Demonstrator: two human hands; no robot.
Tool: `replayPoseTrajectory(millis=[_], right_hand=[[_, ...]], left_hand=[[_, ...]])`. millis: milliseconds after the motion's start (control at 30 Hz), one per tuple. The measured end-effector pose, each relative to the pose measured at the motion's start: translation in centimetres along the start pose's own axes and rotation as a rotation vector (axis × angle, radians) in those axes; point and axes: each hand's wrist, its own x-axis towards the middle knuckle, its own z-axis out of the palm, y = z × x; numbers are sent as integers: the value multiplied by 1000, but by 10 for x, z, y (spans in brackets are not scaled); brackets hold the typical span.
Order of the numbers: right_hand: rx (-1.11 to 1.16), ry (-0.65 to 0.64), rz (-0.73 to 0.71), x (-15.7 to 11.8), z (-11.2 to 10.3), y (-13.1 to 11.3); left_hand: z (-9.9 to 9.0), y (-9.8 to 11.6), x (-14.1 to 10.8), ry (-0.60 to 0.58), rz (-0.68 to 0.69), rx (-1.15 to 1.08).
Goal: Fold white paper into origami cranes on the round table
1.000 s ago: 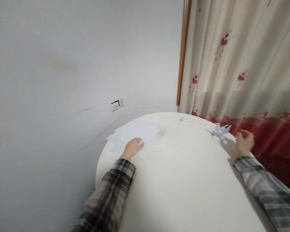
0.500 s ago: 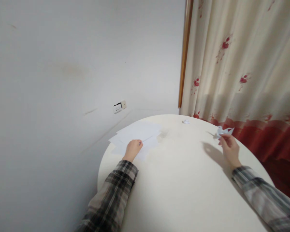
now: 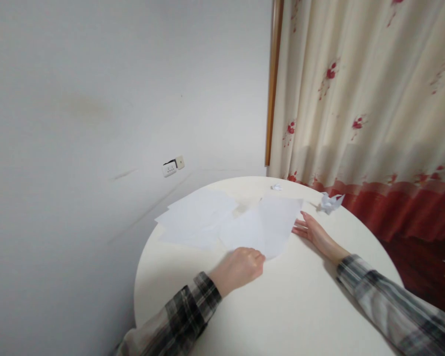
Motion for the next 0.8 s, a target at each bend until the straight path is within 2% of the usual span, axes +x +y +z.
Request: replayPoseTrajectory(millis=[100,167,233,267,333,400,500,567,667,800], right_hand=[[11,97,-3,3,-11,-2],[-43,64,31,3,-16,-3],[-130,20,62,1,-19,-4],[-172,23,65,1,-19,-4],[-236,74,52,2,-20,-3],[-275,104,36,3,-22,-2],[-308,121,33,6,-26,0],[-318,125,33,6,-28,1],[-346,96,-8,6,-30,0],[-441,103,-235,4,-23,-4]], left_hand=[[-4,14,-4,-114,145,118],[-11,15,-7,-156,190,23],[-16,9,-9,-170,202,-170],[-17,5,-10,-171,184,-265],[-15,-7,-11,-129,59,-341],[-8,-23,-13,-86,-166,-208],[7,-45,-16,-203,-374,-17],[15,-56,-19,-243,-402,39],[20,-61,-19,-221,-455,103],[18,-54,-15,-100,-385,121]])
